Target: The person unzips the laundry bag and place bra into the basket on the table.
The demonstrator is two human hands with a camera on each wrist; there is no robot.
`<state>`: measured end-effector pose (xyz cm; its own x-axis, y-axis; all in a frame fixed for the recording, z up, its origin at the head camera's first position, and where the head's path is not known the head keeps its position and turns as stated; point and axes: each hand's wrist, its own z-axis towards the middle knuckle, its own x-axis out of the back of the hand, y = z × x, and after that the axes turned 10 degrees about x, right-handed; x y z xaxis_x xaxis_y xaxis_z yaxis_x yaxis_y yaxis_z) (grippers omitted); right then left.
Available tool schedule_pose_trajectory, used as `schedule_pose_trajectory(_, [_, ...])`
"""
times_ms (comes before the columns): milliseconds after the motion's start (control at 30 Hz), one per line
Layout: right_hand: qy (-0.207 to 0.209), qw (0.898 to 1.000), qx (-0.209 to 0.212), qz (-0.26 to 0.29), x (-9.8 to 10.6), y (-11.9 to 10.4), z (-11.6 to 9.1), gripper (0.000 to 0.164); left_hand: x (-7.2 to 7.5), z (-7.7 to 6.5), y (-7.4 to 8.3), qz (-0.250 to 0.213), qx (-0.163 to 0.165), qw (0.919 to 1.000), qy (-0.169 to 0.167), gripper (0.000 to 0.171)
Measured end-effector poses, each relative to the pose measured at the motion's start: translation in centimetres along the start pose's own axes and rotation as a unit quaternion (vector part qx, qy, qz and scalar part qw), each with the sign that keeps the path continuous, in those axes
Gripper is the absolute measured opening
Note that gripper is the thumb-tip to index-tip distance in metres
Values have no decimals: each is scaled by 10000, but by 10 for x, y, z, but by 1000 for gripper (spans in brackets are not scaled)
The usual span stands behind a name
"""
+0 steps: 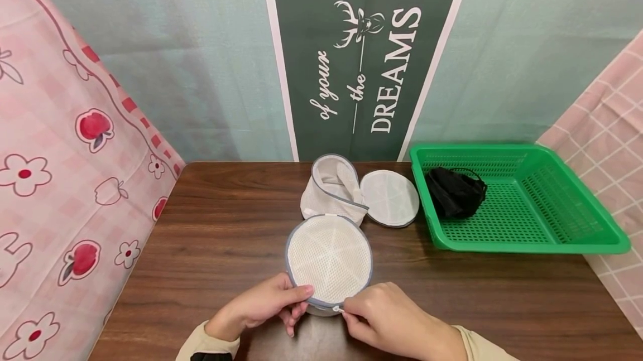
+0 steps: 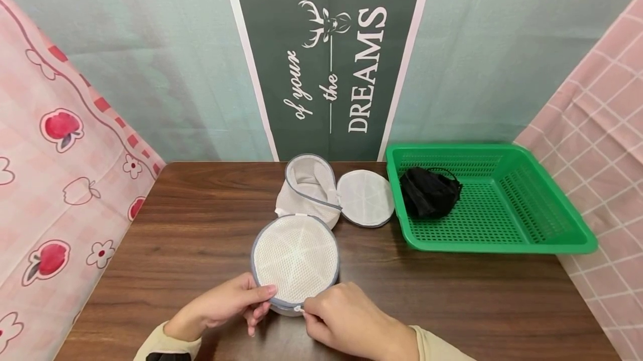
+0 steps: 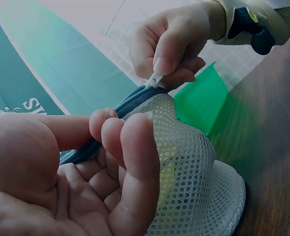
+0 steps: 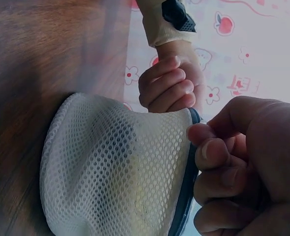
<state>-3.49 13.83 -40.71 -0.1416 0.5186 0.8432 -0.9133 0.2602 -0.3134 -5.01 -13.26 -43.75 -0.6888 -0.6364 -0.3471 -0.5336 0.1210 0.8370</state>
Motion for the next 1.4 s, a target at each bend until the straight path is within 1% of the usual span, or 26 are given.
schedule_pose_trajectory(167, [69,9999,-42,-148,3,3,-5,43,1,-1,0,33,-42,10000,-27,62])
schedule_pose_trajectory(367, [58,9995,-233,-195,8,8,-11,44,2,-2,0,80,-28,10000,22,62])
schedule_pose_trajectory(600, [252,9976,-237,-608,14,15,-21,42,1,-3,1,158,22,9999,65,59])
schedule_pose_trajectory(733, [211,9962,-405,-742,17,18,-24,41,1,-5,2,149,36,9999,35,60])
schedule_pose_trajectory(933, [184,9944,-606,-851,21,22,-28,42,2,-5,1,140,50,9999,30,61])
schedule_pose_trajectory(1133, [307,9923,-687,-979,22,26,-29,42,2,-5,-1,120,36,9999,-32,60])
schedule_pose_trajectory(1400, [246,9911,-953,-893,24,32,-30,44,2,-5,0,110,10,9999,-40,57])
